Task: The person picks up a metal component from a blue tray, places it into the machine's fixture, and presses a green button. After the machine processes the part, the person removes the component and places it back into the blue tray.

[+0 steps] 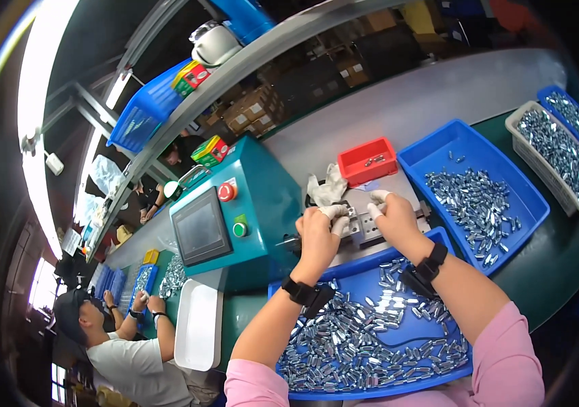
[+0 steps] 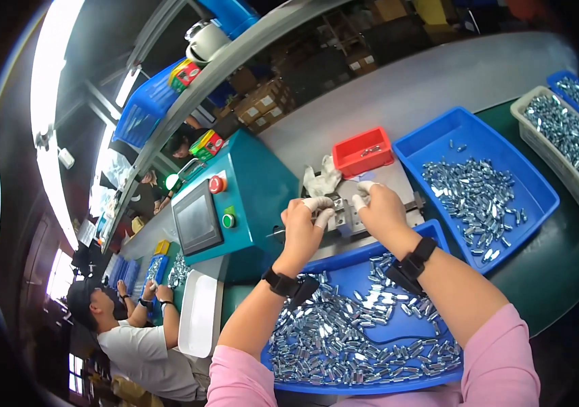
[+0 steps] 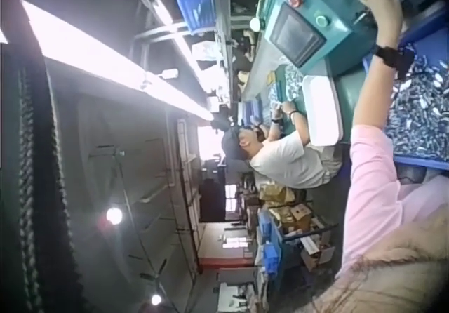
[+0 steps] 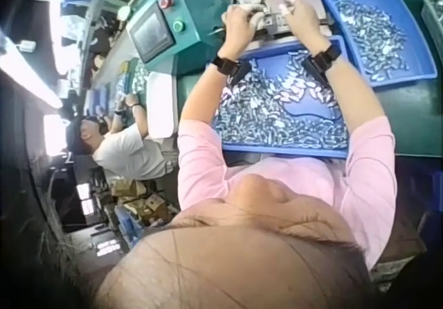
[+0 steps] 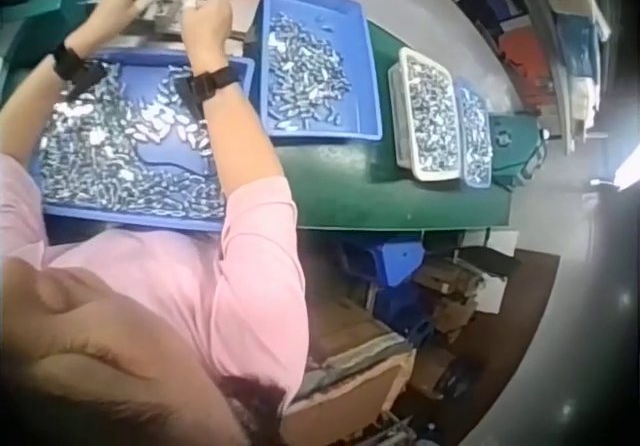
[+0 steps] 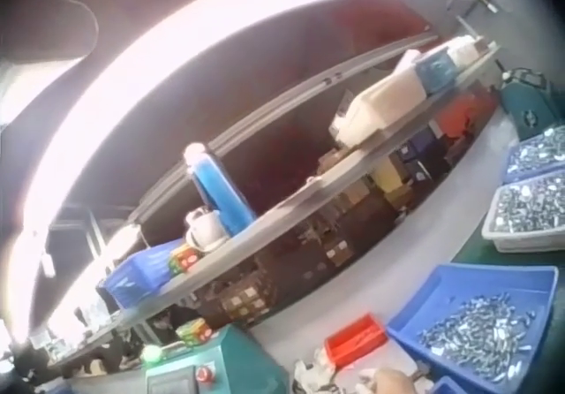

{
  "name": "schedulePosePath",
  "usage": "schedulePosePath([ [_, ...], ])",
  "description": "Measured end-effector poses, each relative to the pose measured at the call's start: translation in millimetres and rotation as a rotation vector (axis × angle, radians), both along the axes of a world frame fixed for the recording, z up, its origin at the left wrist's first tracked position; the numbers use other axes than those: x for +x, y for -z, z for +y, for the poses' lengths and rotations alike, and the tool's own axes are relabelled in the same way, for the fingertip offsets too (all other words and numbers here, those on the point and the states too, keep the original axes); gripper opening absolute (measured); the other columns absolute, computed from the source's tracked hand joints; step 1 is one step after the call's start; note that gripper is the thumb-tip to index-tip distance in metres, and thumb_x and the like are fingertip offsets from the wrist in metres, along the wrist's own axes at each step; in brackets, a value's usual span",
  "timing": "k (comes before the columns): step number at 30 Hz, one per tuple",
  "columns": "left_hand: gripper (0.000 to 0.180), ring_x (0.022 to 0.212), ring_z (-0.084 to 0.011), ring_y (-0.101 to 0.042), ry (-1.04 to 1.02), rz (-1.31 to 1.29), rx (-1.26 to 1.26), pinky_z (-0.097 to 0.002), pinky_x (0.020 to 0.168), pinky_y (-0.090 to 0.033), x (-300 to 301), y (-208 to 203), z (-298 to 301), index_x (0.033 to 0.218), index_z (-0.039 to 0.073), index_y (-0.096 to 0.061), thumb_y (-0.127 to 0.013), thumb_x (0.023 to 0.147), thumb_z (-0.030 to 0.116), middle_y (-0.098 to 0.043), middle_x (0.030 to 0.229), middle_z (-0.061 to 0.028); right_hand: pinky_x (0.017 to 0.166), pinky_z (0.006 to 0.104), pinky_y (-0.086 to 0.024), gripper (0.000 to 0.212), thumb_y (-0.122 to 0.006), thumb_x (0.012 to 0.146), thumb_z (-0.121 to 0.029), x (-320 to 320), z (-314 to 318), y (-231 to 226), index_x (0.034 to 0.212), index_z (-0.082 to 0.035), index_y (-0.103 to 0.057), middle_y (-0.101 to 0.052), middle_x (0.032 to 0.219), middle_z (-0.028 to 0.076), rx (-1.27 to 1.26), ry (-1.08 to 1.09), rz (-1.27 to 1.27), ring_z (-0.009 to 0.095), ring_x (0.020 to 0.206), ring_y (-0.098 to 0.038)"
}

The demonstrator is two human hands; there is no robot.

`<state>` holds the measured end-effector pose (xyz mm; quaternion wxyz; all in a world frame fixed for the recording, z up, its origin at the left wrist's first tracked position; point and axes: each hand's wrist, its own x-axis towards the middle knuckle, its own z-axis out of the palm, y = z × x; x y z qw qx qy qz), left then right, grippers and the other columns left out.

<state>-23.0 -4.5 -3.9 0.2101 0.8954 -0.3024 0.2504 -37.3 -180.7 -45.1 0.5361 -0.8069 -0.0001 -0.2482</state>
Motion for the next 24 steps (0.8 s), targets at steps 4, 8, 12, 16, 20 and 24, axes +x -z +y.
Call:
schedulePosePath([
  [4,0.015,0.096,-0.025,-0.052,-0.011,0.043,0.085,-0.0385,0.085,-0.032,3,3,-2,0.092,0.014,-0.071,-0.07,0.077,0.018,-0.064,0.088,-0.0042,0.077,0.0409,-0.049,0.031,-0.062,0.081,-0.021,1,-1,4,0.103,0.0,-0.065,-0.065,0.093,0.02,0.02,-0.012,0.006,0.033,0.086,-0.064],
  [8,0.015,0.096,-0.0256,-0.052,-0.02,0.078,0.153,-0.0389,0.086,-0.031,9,-1,-4,0.092,0.014,-0.071,-0.07,0.077,0.018,-0.063,0.089,-0.0046,0.067,0.0357,-0.05,0.029,-0.064,0.081,-0.018,2,3,5,0.103,0.0,-0.065,-0.067,0.088,0.018,-0.027,-0.024,-0.013,0.027,0.072,-0.065],
  [12,0.014,0.095,-0.0261,-0.053,-0.013,-0.07,0.209,-0.0384,0.085,-0.033,6,-1,-8,0.091,0.014,-0.071,-0.07,0.078,0.019,-0.064,0.089,-0.0054,0.065,0.0358,-0.05,0.026,-0.064,0.08,-0.02,0,4,3,0.097,0.0,-0.067,-0.068,0.082,0.017,-0.076,-0.044,-0.01,0.026,0.069,-0.065],
  [16,0.016,0.089,-0.0283,-0.057,0.02,-0.056,0.134,-0.0382,0.08,-0.038,-27,0,-6,0.092,0.012,-0.07,-0.069,0.079,0.02,-0.065,0.088,-0.0079,0.06,0.0361,-0.05,0.024,-0.064,0.081,-0.021,1,-2,-3,0.088,0.001,-0.069,-0.067,0.072,0.015,-0.106,-0.125,0.087,0.027,0.062,-0.064],
  [20,0.024,0.083,-0.034,-0.061,-0.082,0.529,0.272,-0.0407,0.071,-0.047,-77,5,14,0.094,0.005,-0.067,-0.067,0.08,0.024,-0.065,0.087,-0.013,0.064,0.0427,-0.049,0.03,-0.06,0.082,-0.031,-6,6,-12,0.073,-0.003,-0.07,-0.064,0.065,0.017,-0.181,-0.169,0.137,0.035,0.065,-0.063],
  [24,0.027,0.085,-0.0336,-0.062,-0.109,0.565,0.337,-0.042,0.074,-0.049,-87,44,33,0.091,0.002,-0.066,-0.067,0.08,0.026,-0.064,0.084,-0.0155,0.046,0.0297,-0.044,0.026,-0.062,0.086,-0.022,-15,11,0,0.085,0.002,-0.07,-0.063,0.06,0.011,-0.105,-0.227,0.035,0.014,0.046,-0.059],
])
